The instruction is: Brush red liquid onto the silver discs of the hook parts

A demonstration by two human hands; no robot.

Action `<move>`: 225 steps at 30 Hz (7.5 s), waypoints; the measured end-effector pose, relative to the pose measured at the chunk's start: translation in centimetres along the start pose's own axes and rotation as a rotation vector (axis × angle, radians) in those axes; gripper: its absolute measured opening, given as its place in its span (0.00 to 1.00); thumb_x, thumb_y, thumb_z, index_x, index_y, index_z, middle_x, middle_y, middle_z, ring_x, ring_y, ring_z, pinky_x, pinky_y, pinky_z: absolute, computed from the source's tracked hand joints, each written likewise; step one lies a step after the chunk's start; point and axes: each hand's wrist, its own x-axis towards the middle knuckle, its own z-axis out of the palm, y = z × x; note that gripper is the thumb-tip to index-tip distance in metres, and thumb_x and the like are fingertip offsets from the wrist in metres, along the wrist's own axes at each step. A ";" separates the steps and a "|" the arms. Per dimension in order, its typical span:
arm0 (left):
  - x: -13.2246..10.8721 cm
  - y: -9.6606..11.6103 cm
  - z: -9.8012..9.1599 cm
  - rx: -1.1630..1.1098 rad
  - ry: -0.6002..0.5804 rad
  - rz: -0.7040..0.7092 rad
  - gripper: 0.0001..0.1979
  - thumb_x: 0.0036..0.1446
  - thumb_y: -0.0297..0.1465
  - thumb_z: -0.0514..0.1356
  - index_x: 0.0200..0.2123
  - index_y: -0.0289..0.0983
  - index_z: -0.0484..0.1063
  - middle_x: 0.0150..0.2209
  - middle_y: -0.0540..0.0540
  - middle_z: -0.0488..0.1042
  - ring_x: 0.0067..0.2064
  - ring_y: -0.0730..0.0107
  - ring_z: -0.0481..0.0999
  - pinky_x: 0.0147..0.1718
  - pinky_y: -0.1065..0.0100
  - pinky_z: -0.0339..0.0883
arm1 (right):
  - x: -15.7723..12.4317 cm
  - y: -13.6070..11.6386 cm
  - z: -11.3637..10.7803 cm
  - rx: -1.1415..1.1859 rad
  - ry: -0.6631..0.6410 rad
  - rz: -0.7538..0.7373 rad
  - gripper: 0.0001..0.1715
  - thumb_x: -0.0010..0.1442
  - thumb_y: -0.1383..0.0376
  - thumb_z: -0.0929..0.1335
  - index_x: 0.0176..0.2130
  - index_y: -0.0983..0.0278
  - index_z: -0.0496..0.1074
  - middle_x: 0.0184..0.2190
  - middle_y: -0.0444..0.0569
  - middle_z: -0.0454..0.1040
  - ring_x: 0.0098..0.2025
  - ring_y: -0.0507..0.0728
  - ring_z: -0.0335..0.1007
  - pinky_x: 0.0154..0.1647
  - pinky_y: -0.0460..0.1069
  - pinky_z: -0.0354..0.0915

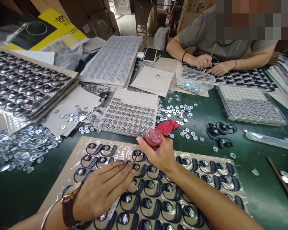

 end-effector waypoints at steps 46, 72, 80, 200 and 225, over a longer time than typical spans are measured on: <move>-0.5 -2.0 -0.2 -0.480 0.119 -0.303 0.14 0.57 0.21 0.57 0.47 0.34 0.69 0.41 0.43 0.76 0.43 0.66 0.75 0.43 0.62 0.71 | -0.2 -0.1 -0.4 -0.053 0.030 -0.032 0.20 0.56 0.54 0.66 0.21 0.65 0.70 0.13 0.41 0.65 0.15 0.49 0.59 0.19 0.47 0.58; -3.9 3.8 -5.6 -0.273 0.208 -0.154 0.11 0.63 0.26 0.51 0.42 0.32 0.72 0.36 0.44 0.78 0.37 0.71 0.77 0.41 0.69 0.73 | -9.9 2.4 -9.3 0.585 0.053 0.415 0.14 0.60 0.56 0.65 0.34 0.65 0.71 0.20 0.49 0.75 0.20 0.57 0.73 0.19 0.48 0.70; -6.3 10.9 -4.1 -0.307 0.066 -0.049 0.11 0.60 0.27 0.57 0.44 0.28 0.72 0.41 0.41 0.77 0.43 0.65 0.76 0.46 0.62 0.72 | -15.8 -2.6 -7.9 0.504 -0.120 0.377 0.13 0.54 0.59 0.70 0.38 0.64 0.70 0.24 0.47 0.77 0.26 0.58 0.77 0.29 0.50 0.74; -4.0 11.0 -2.3 -0.313 0.114 0.022 0.07 0.58 0.26 0.58 0.39 0.27 0.72 0.37 0.42 0.78 0.39 0.66 0.78 0.41 0.64 0.73 | -14.3 -3.9 -8.6 0.209 -0.178 0.176 0.16 0.50 0.57 0.73 0.36 0.62 0.70 0.24 0.45 0.76 0.25 0.56 0.75 0.29 0.49 0.72; -4.4 11.9 -1.2 -0.138 0.015 0.080 0.12 0.58 0.28 0.60 0.43 0.27 0.72 0.42 0.39 0.76 0.45 0.60 0.76 0.46 0.58 0.72 | -13.6 -2.5 -5.3 0.083 -0.148 -0.012 0.07 0.55 0.61 0.68 0.34 0.62 0.69 0.23 0.44 0.76 0.23 0.54 0.73 0.28 0.47 0.70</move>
